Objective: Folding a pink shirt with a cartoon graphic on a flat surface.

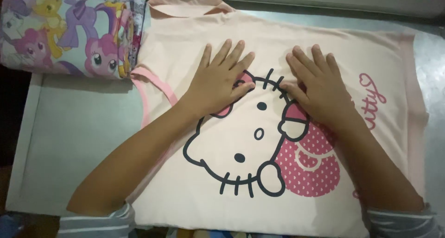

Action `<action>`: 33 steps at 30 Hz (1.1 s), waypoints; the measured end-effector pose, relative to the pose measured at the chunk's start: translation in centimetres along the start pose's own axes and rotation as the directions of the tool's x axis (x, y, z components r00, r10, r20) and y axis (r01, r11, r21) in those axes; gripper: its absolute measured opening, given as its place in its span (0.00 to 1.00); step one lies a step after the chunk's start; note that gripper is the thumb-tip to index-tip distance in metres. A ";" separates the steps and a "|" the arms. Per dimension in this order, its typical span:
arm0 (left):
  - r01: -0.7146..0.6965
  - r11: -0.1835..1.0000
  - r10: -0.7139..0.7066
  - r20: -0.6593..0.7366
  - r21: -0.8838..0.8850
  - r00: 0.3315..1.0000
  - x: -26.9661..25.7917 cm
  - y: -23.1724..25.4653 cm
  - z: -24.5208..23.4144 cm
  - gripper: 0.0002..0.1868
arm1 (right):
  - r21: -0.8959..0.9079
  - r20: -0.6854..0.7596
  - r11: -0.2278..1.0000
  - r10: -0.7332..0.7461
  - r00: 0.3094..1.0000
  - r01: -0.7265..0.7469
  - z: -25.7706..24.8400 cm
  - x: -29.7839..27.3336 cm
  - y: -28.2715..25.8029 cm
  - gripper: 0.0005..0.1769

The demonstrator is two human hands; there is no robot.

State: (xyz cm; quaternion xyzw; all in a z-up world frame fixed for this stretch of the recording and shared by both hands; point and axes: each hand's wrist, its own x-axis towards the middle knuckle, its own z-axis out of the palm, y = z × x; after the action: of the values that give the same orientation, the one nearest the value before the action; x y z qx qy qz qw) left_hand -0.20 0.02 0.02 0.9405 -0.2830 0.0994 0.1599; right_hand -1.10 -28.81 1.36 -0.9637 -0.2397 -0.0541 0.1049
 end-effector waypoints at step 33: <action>0.184 0.983 -0.183 -0.073 -0.003 0.980 0.9 0.0 -1.8 0.45 | -0.004 -0.065 0.990 0.137 0.988 -0.138 -0.5 0.3 1.1 0.46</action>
State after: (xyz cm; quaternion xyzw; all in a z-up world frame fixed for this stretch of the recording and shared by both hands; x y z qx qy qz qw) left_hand 0.33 0.17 1.95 0.9586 -0.1890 0.1190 0.1769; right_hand -0.35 -29.72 1.70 -0.9761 -0.1689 -0.0787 0.1119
